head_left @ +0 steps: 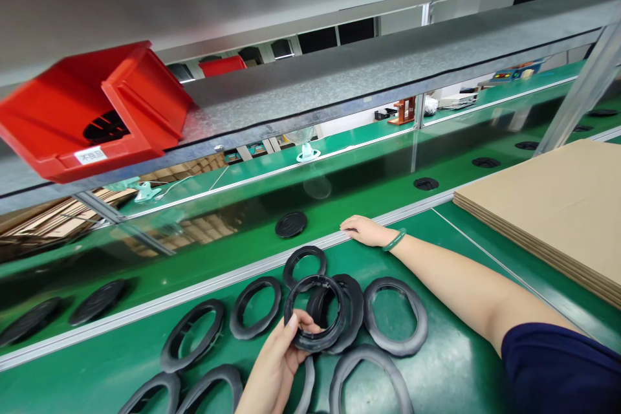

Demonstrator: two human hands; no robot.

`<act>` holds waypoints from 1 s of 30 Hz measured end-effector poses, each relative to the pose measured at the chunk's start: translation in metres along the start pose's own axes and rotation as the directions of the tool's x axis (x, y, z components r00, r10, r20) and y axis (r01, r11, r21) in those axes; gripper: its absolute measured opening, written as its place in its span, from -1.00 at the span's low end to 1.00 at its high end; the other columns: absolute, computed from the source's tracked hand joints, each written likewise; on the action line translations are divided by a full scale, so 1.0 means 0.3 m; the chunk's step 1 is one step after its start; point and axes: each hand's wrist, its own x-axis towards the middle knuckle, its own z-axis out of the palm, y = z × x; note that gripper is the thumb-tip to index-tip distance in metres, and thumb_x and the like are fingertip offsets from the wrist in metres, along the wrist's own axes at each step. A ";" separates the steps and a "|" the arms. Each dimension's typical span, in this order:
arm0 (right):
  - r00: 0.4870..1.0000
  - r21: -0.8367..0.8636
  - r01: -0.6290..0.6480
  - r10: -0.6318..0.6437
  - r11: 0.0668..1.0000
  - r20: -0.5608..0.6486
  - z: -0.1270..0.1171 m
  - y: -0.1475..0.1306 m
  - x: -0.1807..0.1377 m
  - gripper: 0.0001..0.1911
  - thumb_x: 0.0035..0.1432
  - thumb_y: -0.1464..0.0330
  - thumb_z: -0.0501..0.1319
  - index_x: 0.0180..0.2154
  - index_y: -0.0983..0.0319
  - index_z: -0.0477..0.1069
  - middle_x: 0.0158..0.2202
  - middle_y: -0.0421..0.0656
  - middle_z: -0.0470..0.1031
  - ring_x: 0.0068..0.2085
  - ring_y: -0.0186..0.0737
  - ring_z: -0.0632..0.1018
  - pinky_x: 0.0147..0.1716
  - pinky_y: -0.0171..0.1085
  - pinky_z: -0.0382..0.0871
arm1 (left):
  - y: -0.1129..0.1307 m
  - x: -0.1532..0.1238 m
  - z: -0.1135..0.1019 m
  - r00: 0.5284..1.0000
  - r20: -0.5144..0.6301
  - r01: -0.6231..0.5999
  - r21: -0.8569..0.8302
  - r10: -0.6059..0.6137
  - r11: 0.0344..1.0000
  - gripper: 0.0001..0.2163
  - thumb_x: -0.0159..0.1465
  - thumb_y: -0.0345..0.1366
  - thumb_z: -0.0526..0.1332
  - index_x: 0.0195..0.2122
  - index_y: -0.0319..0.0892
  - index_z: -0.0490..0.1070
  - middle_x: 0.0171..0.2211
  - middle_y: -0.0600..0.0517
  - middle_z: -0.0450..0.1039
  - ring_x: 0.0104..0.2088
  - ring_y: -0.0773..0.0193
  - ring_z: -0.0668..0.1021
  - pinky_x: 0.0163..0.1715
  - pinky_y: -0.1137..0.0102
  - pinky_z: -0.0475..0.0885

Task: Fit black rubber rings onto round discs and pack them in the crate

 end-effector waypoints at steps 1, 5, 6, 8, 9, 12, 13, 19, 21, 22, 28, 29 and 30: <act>1.000 0.000 0.000 0.000 1.000 0.001 0.000 0.000 0.000 -0.75 0.24 0.47 0.20 -0.06 0.24 0.55 -0.01 -0.05 0.53 0.04 -0.06 0.49 0.10 -0.11 0.35 | 0.000 0.000 0.000 1.000 0.002 0.000 0.000 0.000 1.000 -0.62 0.06 0.04 0.40 -0.34 -0.21 0.50 -0.43 -0.02 0.59 -0.39 0.27 0.59 -0.35 0.44 0.49; 1.000 0.003 -0.007 0.007 1.000 0.007 -0.004 -0.003 0.000 -0.74 0.24 0.48 0.20 -0.06 0.26 0.55 -0.01 -0.05 0.53 0.04 -0.06 0.49 0.10 -0.10 0.35 | 0.000 -0.002 0.000 1.000 -0.002 -0.003 0.002 0.003 1.000 -0.62 0.07 0.04 0.40 -0.34 -0.21 0.50 -0.43 -0.03 0.59 -0.39 0.25 0.60 -0.35 0.43 0.49; 1.000 0.003 -0.007 0.007 1.000 0.008 -0.005 -0.004 0.000 -0.74 0.24 0.48 0.19 -0.06 0.26 0.55 -0.01 -0.05 0.53 0.04 -0.06 0.49 0.10 -0.10 0.35 | 0.000 -0.002 0.000 1.000 -0.005 -0.004 0.003 0.004 1.000 -0.62 0.07 0.04 0.40 -0.34 -0.21 0.50 -0.43 -0.03 0.59 -0.39 0.25 0.60 -0.35 0.43 0.49; 1.000 0.003 -0.007 0.007 1.000 0.009 -0.006 -0.005 0.000 -0.74 0.24 0.48 0.19 -0.06 0.26 0.55 -0.01 -0.04 0.53 0.04 -0.06 0.49 0.10 -0.10 0.35 | 0.000 -0.001 0.000 1.000 -0.009 -0.005 0.003 0.005 1.000 -0.62 0.07 0.03 0.40 -0.34 -0.21 0.50 -0.43 -0.03 0.59 -0.39 0.25 0.60 -0.35 0.42 0.50; 1.000 0.004 -0.006 0.006 1.000 0.009 -0.005 -0.005 0.000 -0.74 0.24 0.48 0.19 -0.06 0.26 0.55 -0.01 -0.04 0.53 0.04 -0.06 0.49 0.10 -0.10 0.35 | -0.001 -0.001 0.000 1.000 -0.010 -0.004 0.001 0.004 1.000 -0.62 0.06 0.03 0.40 -0.34 -0.21 0.50 -0.43 -0.04 0.59 -0.39 0.25 0.60 -0.35 0.42 0.50; 1.000 0.008 -0.006 0.006 1.000 0.009 -0.003 -0.002 0.000 -0.74 0.25 0.47 0.19 -0.05 0.27 0.55 -0.01 -0.04 0.53 0.04 -0.05 0.49 0.10 -0.09 0.35 | -0.001 0.000 0.000 1.000 -0.006 -0.003 -0.004 0.003 1.000 -0.62 0.06 0.03 0.40 -0.34 -0.21 0.51 -0.43 -0.03 0.59 -0.40 0.26 0.60 -0.34 0.43 0.50; 1.000 0.009 -0.007 0.007 1.000 0.009 -0.002 -0.001 0.000 -0.74 0.25 0.47 0.19 -0.05 0.27 0.55 -0.01 -0.04 0.53 0.04 -0.05 0.49 0.10 -0.09 0.35 | -0.002 0.001 0.000 1.000 -0.005 -0.003 -0.005 0.003 1.000 -0.62 0.06 0.04 0.40 -0.34 -0.20 0.51 -0.43 -0.03 0.59 -0.40 0.26 0.60 -0.34 0.43 0.50; 1.000 0.011 -0.010 0.010 1.000 0.007 -0.002 0.000 0.001 -0.75 0.25 0.47 0.20 -0.06 0.26 0.55 -0.02 -0.05 0.54 0.03 -0.06 0.49 0.10 -0.10 0.35 | -0.003 0.001 -0.001 1.000 -0.011 -0.003 0.006 0.003 1.000 -0.61 0.05 0.05 0.40 -0.34 -0.20 0.51 -0.43 -0.02 0.58 -0.39 0.25 0.60 -0.34 0.42 0.50; 1.000 0.012 -0.008 0.008 1.000 0.007 -0.003 -0.002 0.001 -0.75 0.25 0.47 0.20 -0.07 0.26 0.55 -0.03 -0.05 0.54 0.03 -0.07 0.49 0.10 -0.11 0.35 | -0.002 0.001 0.000 1.000 -0.007 -0.002 0.006 0.002 1.000 -0.61 0.05 0.04 0.40 -0.34 -0.20 0.50 -0.44 -0.02 0.58 -0.40 0.25 0.59 -0.35 0.42 0.50; 1.000 0.011 -0.009 0.009 1.000 0.007 -0.003 -0.002 0.002 -0.75 0.25 0.48 0.20 -0.07 0.26 0.55 -0.03 -0.05 0.54 0.03 -0.07 0.49 0.10 -0.11 0.34 | -0.002 0.001 0.000 1.000 -0.005 -0.001 0.006 0.001 1.000 -0.61 0.05 0.04 0.41 -0.34 -0.20 0.50 -0.44 -0.02 0.58 -0.40 0.26 0.59 -0.35 0.43 0.49; 1.000 0.016 -0.012 0.011 1.000 0.010 -0.003 -0.003 0.002 -0.75 0.25 0.47 0.20 -0.06 0.28 0.55 -0.02 -0.03 0.54 0.03 -0.05 0.49 0.10 -0.09 0.34 | 0.002 0.000 0.002 1.000 -0.005 0.003 0.002 -0.003 1.000 -0.60 0.04 0.05 0.41 -0.35 -0.21 0.50 -0.44 -0.03 0.59 -0.41 0.26 0.59 -0.35 0.44 0.49; 1.000 0.017 -0.013 0.013 1.000 0.010 -0.003 -0.003 0.001 -0.75 0.25 0.47 0.20 -0.06 0.27 0.55 -0.02 -0.03 0.54 0.04 -0.05 0.49 0.10 -0.09 0.34 | 0.001 0.000 0.002 1.000 -0.007 0.002 0.004 -0.002 1.000 -0.60 0.04 0.05 0.41 -0.35 -0.21 0.50 -0.44 -0.03 0.59 -0.41 0.26 0.58 -0.36 0.44 0.48; 1.000 0.018 -0.014 0.014 1.000 0.010 -0.003 -0.003 0.001 -0.75 0.24 0.48 0.20 -0.06 0.27 0.55 -0.02 -0.03 0.54 0.04 -0.05 0.49 0.11 -0.09 0.34 | 0.001 0.000 0.002 1.000 -0.008 0.000 0.006 0.000 1.000 -0.60 0.05 0.05 0.41 -0.35 -0.21 0.50 -0.44 -0.03 0.59 -0.41 0.26 0.58 -0.36 0.44 0.48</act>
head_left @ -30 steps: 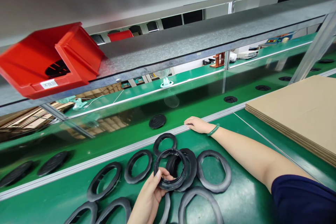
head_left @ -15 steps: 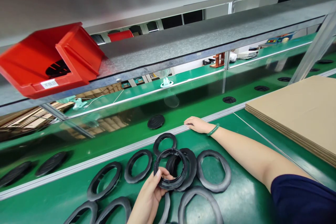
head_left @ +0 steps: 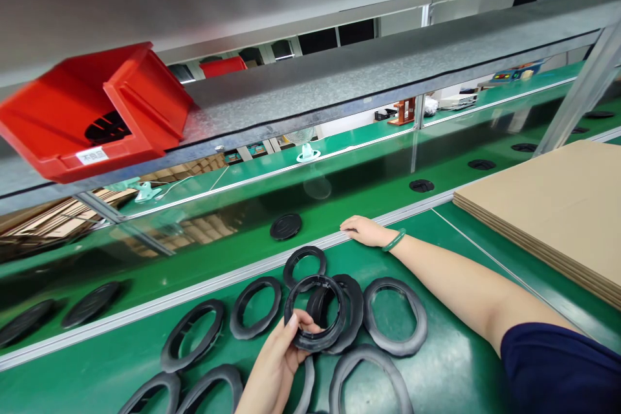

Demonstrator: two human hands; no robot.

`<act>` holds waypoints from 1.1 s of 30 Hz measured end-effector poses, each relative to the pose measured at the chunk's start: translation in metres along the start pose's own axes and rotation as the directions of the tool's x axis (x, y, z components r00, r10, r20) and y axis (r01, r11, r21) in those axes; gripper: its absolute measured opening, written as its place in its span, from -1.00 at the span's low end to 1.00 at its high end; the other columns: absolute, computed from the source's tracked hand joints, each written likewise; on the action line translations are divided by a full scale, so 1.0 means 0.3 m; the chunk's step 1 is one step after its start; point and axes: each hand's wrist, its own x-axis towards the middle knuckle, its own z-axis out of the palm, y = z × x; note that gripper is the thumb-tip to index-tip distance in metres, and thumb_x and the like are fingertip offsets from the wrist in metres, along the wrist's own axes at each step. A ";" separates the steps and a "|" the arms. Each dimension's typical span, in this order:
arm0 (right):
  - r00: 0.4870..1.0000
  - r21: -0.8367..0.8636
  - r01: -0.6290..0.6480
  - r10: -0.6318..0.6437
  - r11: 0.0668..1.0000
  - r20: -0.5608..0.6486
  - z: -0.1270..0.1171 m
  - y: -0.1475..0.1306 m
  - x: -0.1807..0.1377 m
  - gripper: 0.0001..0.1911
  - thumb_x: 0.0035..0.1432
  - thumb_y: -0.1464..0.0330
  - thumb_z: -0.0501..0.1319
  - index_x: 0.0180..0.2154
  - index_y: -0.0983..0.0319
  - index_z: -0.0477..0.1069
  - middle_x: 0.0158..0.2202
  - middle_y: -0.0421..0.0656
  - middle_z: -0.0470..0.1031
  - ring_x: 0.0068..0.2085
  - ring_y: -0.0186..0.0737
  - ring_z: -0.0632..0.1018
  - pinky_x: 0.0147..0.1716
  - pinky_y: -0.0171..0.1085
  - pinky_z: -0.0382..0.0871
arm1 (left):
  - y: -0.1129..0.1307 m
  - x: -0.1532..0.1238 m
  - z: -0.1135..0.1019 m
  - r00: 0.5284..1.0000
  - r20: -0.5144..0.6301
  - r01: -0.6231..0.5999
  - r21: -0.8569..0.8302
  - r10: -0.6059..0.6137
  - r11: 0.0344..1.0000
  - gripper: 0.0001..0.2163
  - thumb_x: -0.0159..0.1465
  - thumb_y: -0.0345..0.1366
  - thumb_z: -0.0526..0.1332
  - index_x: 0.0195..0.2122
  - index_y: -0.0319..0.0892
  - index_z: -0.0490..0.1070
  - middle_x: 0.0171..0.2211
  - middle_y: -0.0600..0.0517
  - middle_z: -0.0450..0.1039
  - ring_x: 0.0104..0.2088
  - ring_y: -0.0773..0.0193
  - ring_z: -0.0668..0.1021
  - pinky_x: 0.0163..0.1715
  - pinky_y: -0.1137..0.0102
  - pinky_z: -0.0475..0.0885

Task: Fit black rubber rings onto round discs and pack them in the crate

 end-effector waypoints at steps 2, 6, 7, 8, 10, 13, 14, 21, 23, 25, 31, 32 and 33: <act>1.000 0.000 -0.001 0.001 1.000 0.000 -0.001 -0.001 0.000 -0.74 0.24 0.48 0.20 -0.06 0.26 0.55 -0.02 -0.04 0.53 0.04 -0.05 0.49 0.11 -0.09 0.34 | -0.001 0.000 -0.001 1.000 -0.001 -0.003 0.003 0.003 1.000 -0.61 0.06 0.05 0.40 -0.34 -0.21 0.50 -0.44 -0.03 0.59 -0.40 0.25 0.58 -0.36 0.43 0.48; 1.000 -0.003 0.005 -0.005 1.000 0.001 -0.003 -0.003 -0.001 -0.74 0.25 0.47 0.19 -0.06 0.25 0.55 -0.02 -0.04 0.53 0.04 -0.06 0.49 0.10 -0.08 0.34 | -0.005 0.004 -0.004 1.000 0.002 -0.003 0.008 0.003 1.000 -0.60 0.06 0.06 0.39 -0.34 -0.21 0.50 -0.44 -0.03 0.58 -0.40 0.24 0.58 -0.35 0.42 0.48; 1.000 -0.004 0.005 -0.005 1.000 0.001 -0.003 -0.004 -0.001 -0.74 0.25 0.47 0.19 -0.06 0.25 0.55 -0.01 -0.04 0.53 0.04 -0.06 0.49 0.10 -0.08 0.34 | -0.005 0.005 -0.005 1.000 0.003 -0.002 0.010 0.002 1.000 -0.60 0.06 0.06 0.39 -0.35 -0.21 0.50 -0.44 -0.03 0.58 -0.40 0.25 0.58 -0.35 0.42 0.48; 1.000 -0.006 0.004 -0.004 1.000 0.001 -0.004 -0.004 -0.001 -0.74 0.25 0.47 0.20 -0.06 0.25 0.55 -0.01 -0.04 0.53 0.04 -0.06 0.49 0.10 -0.08 0.34 | -0.006 0.005 -0.005 1.000 0.003 -0.002 0.011 0.002 1.000 -0.60 0.06 0.06 0.39 -0.35 -0.21 0.50 -0.44 -0.03 0.58 -0.40 0.25 0.58 -0.35 0.41 0.48; 1.000 -0.009 0.004 -0.004 1.000 0.001 -0.004 -0.005 -0.002 -0.74 0.24 0.48 0.19 -0.06 0.25 0.55 -0.01 -0.04 0.53 0.04 -0.06 0.49 0.10 -0.09 0.34 | -0.006 0.006 -0.005 1.000 -0.001 -0.003 0.012 0.003 1.000 -0.60 0.05 0.06 0.39 -0.35 -0.20 0.50 -0.44 -0.02 0.58 -0.40 0.24 0.59 -0.35 0.41 0.48; 1.000 -0.008 0.007 -0.007 1.000 0.004 -0.005 -0.006 -0.002 -0.73 0.24 0.49 0.19 -0.05 0.28 0.54 -0.02 -0.04 0.53 0.04 -0.05 0.49 0.10 -0.09 0.34 | -0.006 0.004 -0.004 1.000 -0.006 -0.003 0.008 0.003 1.000 -0.61 0.05 0.05 0.40 -0.35 -0.21 0.50 -0.44 -0.02 0.58 -0.40 0.24 0.59 -0.36 0.42 0.48; 1.000 -0.008 0.006 -0.006 1.000 0.005 -0.005 -0.006 -0.001 -0.73 0.24 0.49 0.19 -0.05 0.28 0.54 -0.02 -0.04 0.53 0.04 -0.06 0.49 0.10 -0.09 0.34 | -0.005 0.003 -0.003 1.000 -0.006 -0.003 0.006 0.003 1.000 -0.61 0.06 0.05 0.40 -0.34 -0.21 0.50 -0.44 -0.02 0.58 -0.40 0.25 0.59 -0.36 0.42 0.47; 1.000 -0.018 0.001 -0.001 1.000 0.008 -0.004 -0.006 -0.001 -0.75 0.24 0.48 0.20 -0.06 0.26 0.55 -0.01 -0.05 0.53 0.04 -0.06 0.49 0.10 -0.10 0.34 | -0.002 -0.003 0.004 1.000 -0.015 -0.009 0.005 0.009 1.000 -0.61 0.06 0.05 0.40 -0.35 -0.21 0.50 -0.44 -0.04 0.58 -0.40 0.22 0.59 -0.34 0.41 0.48; 1.000 -0.015 0.001 -0.001 1.000 0.005 -0.003 -0.004 -0.001 -0.74 0.24 0.48 0.20 -0.06 0.25 0.55 -0.01 -0.05 0.53 0.04 -0.06 0.49 0.10 -0.10 0.34 | -0.001 -0.003 0.005 1.000 -0.015 -0.011 0.009 0.011 1.000 -0.60 0.06 0.06 0.39 -0.35 -0.21 0.50 -0.44 -0.04 0.58 -0.40 0.22 0.59 -0.34 0.40 0.47; 1.000 -0.011 0.001 -0.001 1.000 0.002 -0.002 -0.003 -0.001 -0.74 0.24 0.49 0.20 -0.05 0.26 0.54 -0.01 -0.05 0.53 0.04 -0.06 0.49 0.10 -0.10 0.34 | -0.002 -0.001 0.004 1.000 -0.007 -0.011 0.011 0.011 1.000 -0.61 0.06 0.06 0.39 -0.35 -0.21 0.49 -0.44 -0.04 0.58 -0.40 0.23 0.58 -0.34 0.41 0.47; 1.000 -0.008 0.007 -0.007 1.000 0.001 -0.001 -0.001 0.000 -0.74 0.24 0.48 0.20 -0.06 0.26 0.55 -0.01 -0.04 0.53 0.03 -0.05 0.49 0.10 -0.08 0.34 | -0.009 0.005 -0.003 1.000 -0.008 -0.013 0.022 0.013 1.000 -0.60 0.06 0.07 0.39 -0.34 -0.21 0.49 -0.44 -0.05 0.58 -0.40 0.21 0.59 -0.34 0.38 0.46; 1.000 -0.007 0.007 -0.007 1.000 0.002 -0.001 -0.002 0.000 -0.74 0.24 0.48 0.20 -0.05 0.26 0.55 -0.01 -0.04 0.53 0.04 -0.05 0.49 0.10 -0.08 0.34 | -0.009 0.005 -0.004 1.000 -0.008 -0.014 0.023 0.014 1.000 -0.60 0.06 0.07 0.38 -0.34 -0.21 0.49 -0.44 -0.05 0.58 -0.40 0.20 0.59 -0.34 0.38 0.46; 1.000 -0.005 0.007 -0.007 1.000 0.002 0.000 -0.001 -0.001 -0.74 0.24 0.49 0.20 -0.05 0.27 0.54 -0.01 -0.04 0.53 0.04 -0.05 0.49 0.11 -0.08 0.34 | -0.009 0.005 -0.004 1.000 -0.009 -0.014 0.022 0.015 1.000 -0.60 0.06 0.07 0.38 -0.34 -0.21 0.49 -0.44 -0.05 0.58 -0.40 0.21 0.59 -0.34 0.38 0.47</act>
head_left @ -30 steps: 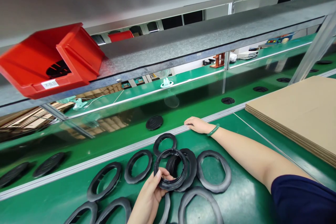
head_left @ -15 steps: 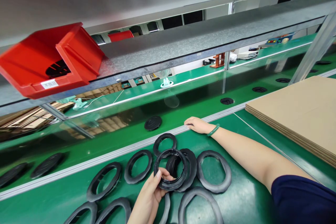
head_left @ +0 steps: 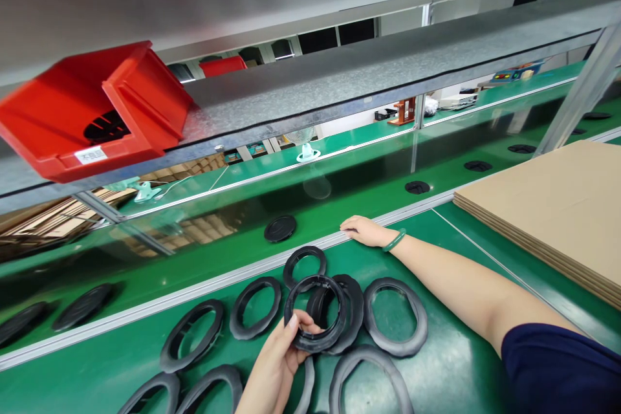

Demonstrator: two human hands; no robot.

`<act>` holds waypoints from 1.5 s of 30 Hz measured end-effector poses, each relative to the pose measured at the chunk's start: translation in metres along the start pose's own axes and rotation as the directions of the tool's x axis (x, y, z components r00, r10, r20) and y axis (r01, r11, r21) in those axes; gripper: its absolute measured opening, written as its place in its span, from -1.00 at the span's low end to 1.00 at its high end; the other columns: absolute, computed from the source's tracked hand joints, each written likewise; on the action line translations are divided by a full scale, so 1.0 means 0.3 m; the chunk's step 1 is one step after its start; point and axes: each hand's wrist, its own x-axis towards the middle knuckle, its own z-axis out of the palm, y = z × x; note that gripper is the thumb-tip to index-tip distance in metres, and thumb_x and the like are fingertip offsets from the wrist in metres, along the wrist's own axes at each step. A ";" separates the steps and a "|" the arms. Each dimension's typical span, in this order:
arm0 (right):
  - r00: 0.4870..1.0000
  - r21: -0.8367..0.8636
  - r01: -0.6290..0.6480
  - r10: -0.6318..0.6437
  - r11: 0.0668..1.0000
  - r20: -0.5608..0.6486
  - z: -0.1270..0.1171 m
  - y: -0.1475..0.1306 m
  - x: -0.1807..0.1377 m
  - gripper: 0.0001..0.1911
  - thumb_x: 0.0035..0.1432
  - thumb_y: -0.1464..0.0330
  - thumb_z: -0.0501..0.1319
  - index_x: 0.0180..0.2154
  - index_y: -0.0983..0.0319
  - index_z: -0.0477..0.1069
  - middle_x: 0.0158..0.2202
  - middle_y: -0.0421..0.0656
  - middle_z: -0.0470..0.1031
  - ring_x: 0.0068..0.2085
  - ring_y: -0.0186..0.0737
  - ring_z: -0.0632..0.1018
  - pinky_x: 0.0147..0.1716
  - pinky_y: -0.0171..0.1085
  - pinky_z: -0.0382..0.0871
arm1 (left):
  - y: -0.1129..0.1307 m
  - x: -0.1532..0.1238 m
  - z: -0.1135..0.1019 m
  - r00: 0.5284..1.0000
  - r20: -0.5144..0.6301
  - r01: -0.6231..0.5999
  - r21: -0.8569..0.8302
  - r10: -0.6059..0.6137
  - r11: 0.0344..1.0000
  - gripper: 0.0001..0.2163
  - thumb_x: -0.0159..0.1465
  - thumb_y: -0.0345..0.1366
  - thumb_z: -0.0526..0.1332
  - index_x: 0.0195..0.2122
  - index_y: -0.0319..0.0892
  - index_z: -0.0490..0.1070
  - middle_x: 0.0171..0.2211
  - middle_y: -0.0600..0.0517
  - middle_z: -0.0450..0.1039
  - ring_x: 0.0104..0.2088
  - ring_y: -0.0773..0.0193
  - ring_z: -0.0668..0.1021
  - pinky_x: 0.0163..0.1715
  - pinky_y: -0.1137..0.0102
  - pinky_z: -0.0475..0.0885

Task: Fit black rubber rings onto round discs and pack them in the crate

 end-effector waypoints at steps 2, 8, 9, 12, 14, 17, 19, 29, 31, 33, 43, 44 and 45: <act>1.000 0.001 0.000 0.000 1.000 -0.001 0.000 0.001 0.000 -0.74 0.24 0.49 0.20 -0.05 0.27 0.54 -0.01 -0.04 0.53 0.04 -0.05 0.49 0.11 -0.08 0.34 | 0.001 -0.001 0.001 1.000 0.002 0.002 -0.002 -0.002 1.000 -0.60 0.05 0.07 0.39 -0.34 -0.21 0.50 -0.44 -0.04 0.58 -0.40 0.22 0.58 -0.34 0.39 0.47; 1.000 -0.005 0.006 -0.006 1.000 -0.006 0.001 0.006 -0.001 -0.74 0.24 0.48 0.20 -0.06 0.26 0.55 -0.02 -0.04 0.54 0.03 -0.06 0.49 0.10 -0.09 0.34 | 0.006 -0.006 0.007 1.000 -0.002 0.001 -0.012 -0.001 1.000 -0.60 0.05 0.06 0.39 -0.35 -0.21 0.50 -0.45 -0.04 0.58 -0.41 0.23 0.58 -0.35 0.41 0.47; 1.000 -0.006 0.005 -0.005 1.000 -0.008 0.001 0.006 -0.002 -0.74 0.24 0.48 0.20 -0.06 0.25 0.55 -0.02 -0.04 0.54 0.03 -0.06 0.49 0.10 -0.09 0.35 | 0.006 -0.006 0.008 1.000 -0.006 -0.001 -0.011 0.000 1.000 -0.60 0.05 0.07 0.39 -0.35 -0.21 0.50 -0.45 -0.04 0.58 -0.41 0.22 0.58 -0.35 0.40 0.47; 1.000 -0.004 0.005 -0.005 1.000 -0.011 0.003 0.001 -0.004 -0.74 0.24 0.48 0.20 -0.06 0.24 0.55 -0.02 -0.05 0.54 0.03 -0.07 0.50 0.09 -0.10 0.35 | 0.005 -0.005 0.007 1.000 -0.013 0.002 -0.003 -0.002 1.000 -0.59 0.05 0.07 0.39 -0.35 -0.21 0.50 -0.44 -0.05 0.57 -0.41 0.21 0.58 -0.35 0.39 0.47; 1.000 -0.010 0.011 -0.011 1.000 -0.003 0.001 0.002 -0.004 -0.74 0.24 0.47 0.20 -0.05 0.24 0.55 -0.02 -0.05 0.54 0.03 -0.07 0.49 0.09 -0.10 0.35 | 0.004 -0.003 0.004 1.000 -0.010 0.003 0.001 -0.003 1.000 -0.59 0.05 0.07 0.39 -0.34 -0.21 0.50 -0.44 -0.05 0.57 -0.40 0.21 0.58 -0.34 0.39 0.47; 0.999 -0.099 -0.044 0.041 0.994 -0.030 -0.029 0.025 -0.003 -0.70 0.19 0.44 0.25 -0.02 0.22 0.54 0.02 -0.07 0.52 0.06 -0.04 0.48 0.13 -0.08 0.33 | 0.004 -0.003 0.001 1.000 0.006 0.004 -0.005 -0.004 1.000 -0.59 0.05 0.06 0.40 -0.33 -0.21 0.50 -0.43 -0.05 0.57 -0.39 0.21 0.58 -0.34 0.39 0.47; 0.977 -0.180 -0.183 0.158 0.966 -0.147 -0.077 0.067 -0.011 -0.65 0.15 0.43 0.28 0.01 0.23 0.52 0.05 -0.05 0.50 0.08 0.00 0.46 0.16 -0.06 0.29 | 0.006 -0.005 0.002 1.000 0.017 0.006 -0.007 -0.005 1.000 -0.60 0.05 0.05 0.40 -0.33 -0.21 0.50 -0.42 -0.06 0.58 -0.38 0.21 0.58 -0.33 0.39 0.47; 0.500 -0.228 -0.864 0.719 0.448 -0.483 -0.343 0.400 -0.228 -0.49 0.17 0.29 0.23 0.16 0.25 0.40 0.23 0.06 0.27 0.21 0.11 0.30 0.18 -0.02 0.19 | 0.027 -0.034 0.032 0.999 0.036 -0.022 -0.024 0.023 0.999 -0.66 0.12 0.00 0.38 -0.33 -0.21 0.49 -0.42 -0.03 0.56 -0.40 0.28 0.56 -0.34 0.44 0.46; 0.504 -0.220 -0.862 0.732 0.456 -0.458 -0.342 0.412 -0.234 -0.56 0.18 0.29 0.23 0.10 0.16 0.46 0.21 -0.02 0.31 0.18 0.05 0.35 0.17 -0.05 0.21 | 0.027 -0.032 0.034 0.999 0.036 -0.024 -0.028 0.025 0.999 -0.66 0.11 -0.01 0.38 -0.34 -0.21 0.48 -0.42 -0.03 0.56 -0.40 0.28 0.56 -0.35 0.45 0.46; 0.489 -0.206 -0.870 0.740 0.447 -0.461 -0.336 0.407 -0.226 -0.60 0.18 0.29 0.22 0.07 0.10 0.50 0.19 -0.07 0.34 0.15 0.03 0.37 0.14 -0.07 0.24 | 0.028 -0.031 0.035 0.999 0.039 -0.020 -0.029 0.021 0.999 -0.66 0.11 0.00 0.39 -0.35 -0.21 0.48 -0.42 -0.03 0.57 -0.40 0.29 0.55 -0.36 0.45 0.45; 0.396 -0.175 -0.914 0.719 0.365 -0.571 -0.337 0.402 -0.194 -0.42 0.21 0.45 0.08 0.27 0.20 0.24 0.18 0.08 0.30 0.13 0.08 0.32 0.06 -0.02 0.23 | 0.032 -0.041 0.040 0.998 0.058 -0.027 -0.022 0.029 0.999 -0.64 0.10 0.02 0.38 -0.33 -0.20 0.46 -0.41 -0.02 0.56 -0.38 0.28 0.54 -0.30 0.42 0.46; 0.414 -0.187 -0.907 0.724 0.376 -0.552 -0.336 0.406 -0.190 -0.45 0.21 0.45 0.09 0.24 0.18 0.28 0.16 0.06 0.32 0.12 0.06 0.32 0.06 -0.03 0.23 | 0.032 -0.042 0.041 0.998 0.058 -0.034 -0.021 0.035 0.999 -0.64 0.11 0.02 0.38 -0.31 -0.20 0.46 -0.40 -0.02 0.55 -0.38 0.28 0.54 -0.30 0.41 0.46; 0.434 -0.199 -0.899 0.728 0.390 -0.531 -0.336 0.408 -0.186 -0.50 0.22 0.44 0.10 0.19 0.18 0.34 0.12 0.05 0.36 0.11 0.04 0.34 0.05 -0.05 0.23 | 0.032 -0.043 0.042 0.998 0.056 -0.042 -0.019 0.043 0.999 -0.63 0.11 0.01 0.38 -0.28 -0.20 0.46 -0.40 -0.01 0.55 -0.38 0.28 0.54 -0.31 0.41 0.46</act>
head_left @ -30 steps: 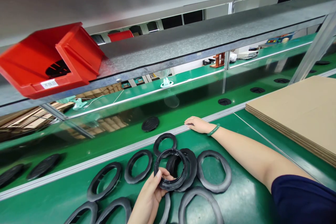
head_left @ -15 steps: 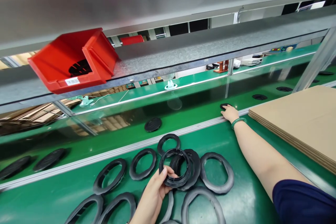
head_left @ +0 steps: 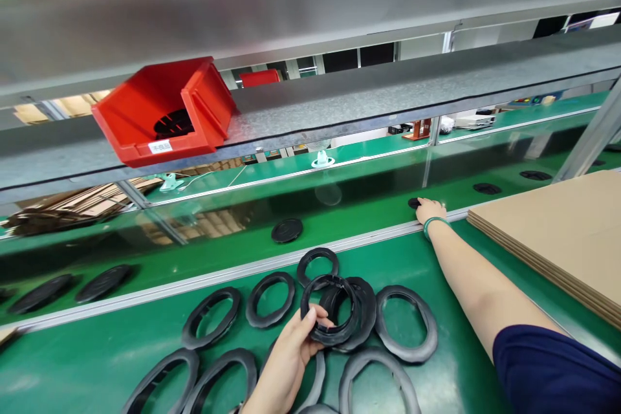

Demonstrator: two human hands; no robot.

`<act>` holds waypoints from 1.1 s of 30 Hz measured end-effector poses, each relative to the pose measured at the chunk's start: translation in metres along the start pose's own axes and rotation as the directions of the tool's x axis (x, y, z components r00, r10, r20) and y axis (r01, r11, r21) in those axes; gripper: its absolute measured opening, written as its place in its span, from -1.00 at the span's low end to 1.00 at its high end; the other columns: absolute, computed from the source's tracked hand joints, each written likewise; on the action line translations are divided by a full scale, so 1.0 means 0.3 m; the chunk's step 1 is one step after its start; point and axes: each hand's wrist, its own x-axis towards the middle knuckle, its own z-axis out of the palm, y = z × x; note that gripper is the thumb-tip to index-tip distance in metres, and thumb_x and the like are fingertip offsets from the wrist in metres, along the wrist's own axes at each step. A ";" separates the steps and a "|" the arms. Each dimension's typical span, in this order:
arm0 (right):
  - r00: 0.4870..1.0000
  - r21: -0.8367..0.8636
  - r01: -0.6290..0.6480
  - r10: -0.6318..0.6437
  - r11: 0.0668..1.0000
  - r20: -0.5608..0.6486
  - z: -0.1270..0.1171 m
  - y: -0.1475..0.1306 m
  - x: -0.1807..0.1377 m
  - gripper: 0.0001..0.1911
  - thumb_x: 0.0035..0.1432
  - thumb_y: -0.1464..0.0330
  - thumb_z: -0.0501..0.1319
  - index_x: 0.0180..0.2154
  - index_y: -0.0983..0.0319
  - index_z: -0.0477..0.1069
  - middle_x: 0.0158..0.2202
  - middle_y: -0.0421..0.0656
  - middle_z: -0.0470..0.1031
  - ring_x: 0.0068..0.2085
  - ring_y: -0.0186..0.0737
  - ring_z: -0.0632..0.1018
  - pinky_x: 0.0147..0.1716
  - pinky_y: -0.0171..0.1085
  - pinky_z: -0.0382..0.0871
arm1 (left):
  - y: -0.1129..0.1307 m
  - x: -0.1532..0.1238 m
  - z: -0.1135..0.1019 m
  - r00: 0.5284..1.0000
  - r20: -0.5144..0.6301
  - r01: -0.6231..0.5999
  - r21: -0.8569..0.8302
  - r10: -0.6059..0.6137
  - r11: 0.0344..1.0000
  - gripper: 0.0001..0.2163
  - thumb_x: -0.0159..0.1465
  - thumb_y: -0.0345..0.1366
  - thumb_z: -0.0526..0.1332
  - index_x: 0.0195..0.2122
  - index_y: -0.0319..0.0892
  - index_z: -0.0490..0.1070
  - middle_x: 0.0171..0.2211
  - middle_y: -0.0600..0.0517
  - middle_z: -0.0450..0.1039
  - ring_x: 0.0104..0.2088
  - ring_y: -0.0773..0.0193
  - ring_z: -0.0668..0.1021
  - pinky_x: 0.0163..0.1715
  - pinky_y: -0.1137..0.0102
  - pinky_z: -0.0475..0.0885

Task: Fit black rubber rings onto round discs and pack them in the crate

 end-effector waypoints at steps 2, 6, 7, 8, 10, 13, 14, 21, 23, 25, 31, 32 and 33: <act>0.999 0.000 0.030 -0.030 1.000 0.026 -0.001 -0.006 0.005 -0.63 0.24 0.40 0.13 0.06 0.18 0.47 0.04 0.03 0.43 0.06 0.00 0.37 0.02 -0.10 0.24 | -0.001 0.001 0.001 1.000 -0.004 -0.014 0.003 0.014 1.000 -0.62 0.11 -0.01 0.38 -0.20 -0.18 0.45 -0.39 0.01 0.55 -0.37 0.27 0.55 -0.30 0.39 0.47; 0.998 0.018 0.056 -0.057 0.998 0.038 -0.014 -0.016 0.004 -0.81 0.21 0.30 0.24 -0.19 0.19 0.59 -0.09 -0.03 0.49 -0.03 -0.07 0.42 -0.08 -0.21 0.27 | -0.010 0.008 -0.004 1.000 0.003 -0.022 0.020 0.022 1.000 -0.60 0.09 -0.02 0.41 -0.18 -0.15 0.40 -0.39 0.02 0.55 -0.38 0.26 0.56 -0.32 0.39 0.46; 0.997 0.028 0.061 -0.062 0.998 0.043 -0.016 -0.018 0.003 -0.82 0.20 0.27 0.26 -0.23 0.18 0.60 -0.12 -0.06 0.51 -0.06 -0.09 0.43 -0.11 -0.24 0.28 | -0.013 0.010 -0.006 1.000 0.005 -0.026 0.034 0.025 0.999 -0.60 0.07 -0.02 0.42 -0.21 -0.15 0.39 -0.39 0.02 0.55 -0.39 0.27 0.56 -0.34 0.39 0.45; 0.997 0.040 0.065 -0.067 0.997 0.048 -0.018 -0.021 0.001 -0.82 0.18 0.25 0.29 -0.24 0.17 0.61 -0.14 -0.08 0.52 -0.09 -0.11 0.44 -0.14 -0.26 0.28 | -0.015 0.010 -0.009 0.999 0.008 -0.036 0.053 0.035 0.998 -0.60 0.05 -0.04 0.44 -0.24 -0.15 0.38 -0.38 0.02 0.55 -0.40 0.28 0.56 -0.34 0.40 0.45; 0.996 0.063 0.063 -0.067 0.996 0.055 -0.017 -0.026 -0.002 -0.79 0.15 0.21 0.33 -0.21 0.14 0.62 -0.14 -0.10 0.53 -0.12 -0.13 0.45 -0.20 -0.28 0.29 | -0.019 0.010 -0.015 0.997 0.014 -0.078 0.109 0.077 0.991 -0.62 0.03 -0.09 0.46 -0.27 -0.16 0.38 -0.35 0.02 0.56 -0.40 0.31 0.54 -0.34 0.42 0.43; 0.997 0.087 0.032 -0.038 0.996 0.068 -0.012 -0.036 -0.002 -0.76 0.11 0.20 0.36 -0.18 0.13 0.63 -0.18 -0.08 0.55 -0.18 -0.13 0.47 -0.25 -0.27 0.29 | -0.020 0.014 -0.031 0.988 0.021 -0.156 0.198 0.155 0.968 -0.66 0.02 -0.17 0.48 -0.28 -0.18 0.43 -0.32 0.02 0.56 -0.38 0.33 0.52 -0.30 0.44 0.42; 0.997 0.092 0.018 -0.024 0.996 0.072 -0.011 -0.041 -0.001 -0.77 0.10 0.21 0.37 -0.20 0.14 0.64 -0.21 -0.07 0.56 -0.20 -0.12 0.47 -0.27 -0.26 0.29 | -0.020 0.017 -0.037 0.986 0.024 -0.168 0.224 0.167 0.960 -0.67 0.01 -0.19 0.48 -0.29 -0.18 0.44 -0.31 0.01 0.56 -0.35 0.32 0.53 -0.28 0.43 0.43; 0.998 0.108 0.040 -0.044 0.993 0.034 -0.028 -0.068 -0.021 -0.89 0.08 0.28 0.38 -0.36 0.18 0.64 -0.32 -0.04 0.53 -0.16 -0.04 0.43 -0.22 -0.20 0.23 | -0.034 0.041 -0.057 0.974 -0.029 -0.203 0.331 0.225 0.921 -0.72 -0.06 -0.31 0.47 -0.39 -0.17 0.38 -0.24 -0.09 0.58 -0.18 0.11 0.58 -0.16 0.29 0.47; 0.997 0.116 0.082 -0.082 0.990 -0.008 -0.039 -0.082 -0.041 -0.88 0.12 0.30 0.34 -0.35 0.19 0.63 -0.25 -0.05 0.52 -0.12 -0.06 0.41 -0.19 -0.20 0.22 | -0.039 0.041 -0.057 0.972 -0.045 -0.202 0.340 0.231 0.918 -0.71 -0.04 -0.33 0.45 -0.36 -0.16 0.37 -0.21 -0.11 0.59 -0.16 0.09 0.59 -0.13 0.25 0.48; 0.986 0.173 0.157 -0.145 0.972 -0.084 -0.054 -0.117 -0.071 -0.86 0.15 0.30 0.31 -0.34 0.21 0.62 -0.22 -0.07 0.51 -0.13 -0.09 0.41 -0.17 -0.21 0.22 | -0.044 0.044 -0.060 0.968 -0.067 -0.207 0.327 0.241 0.922 -0.66 -0.03 -0.33 0.44 -0.28 -0.15 0.35 -0.20 -0.13 0.61 -0.15 0.08 0.61 -0.10 0.22 0.48; 0.874 0.602 0.481 -0.397 0.637 -0.278 -0.157 -0.387 -0.294 -0.82 0.16 0.28 0.29 -0.40 0.23 0.59 -0.38 -0.16 0.42 -0.32 -0.20 0.46 -0.27 -0.23 0.32 | -0.060 0.065 -0.070 0.958 -0.127 -0.226 0.216 0.257 0.950 -0.55 0.01 -0.29 0.45 -0.18 -0.12 0.21 -0.25 -0.13 0.65 -0.23 0.13 0.64 -0.20 0.25 0.52; 0.845 0.657 0.517 -0.448 0.549 -0.292 -0.185 -0.438 -0.357 -0.82 0.16 0.27 0.30 -0.40 0.23 0.58 -0.39 -0.16 0.41 -0.34 -0.20 0.46 -0.30 -0.24 0.33 | -0.060 0.066 -0.070 0.960 -0.127 -0.222 0.204 0.251 0.953 -0.54 0.01 -0.29 0.45 -0.18 -0.12 0.20 -0.25 -0.12 0.65 -0.26 0.15 0.64 -0.23 0.26 0.53; 0.813 0.702 0.543 -0.496 0.460 -0.304 -0.215 -0.483 -0.426 -0.82 0.17 0.26 0.30 -0.40 0.22 0.58 -0.40 -0.17 0.41 -0.36 -0.21 0.46 -0.32 -0.25 0.33 | -0.058 0.065 -0.069 0.961 -0.123 -0.219 0.200 0.246 0.955 -0.53 0.00 -0.28 0.46 -0.19 -0.12 0.19 -0.25 -0.12 0.65 -0.27 0.16 0.64 -0.24 0.27 0.53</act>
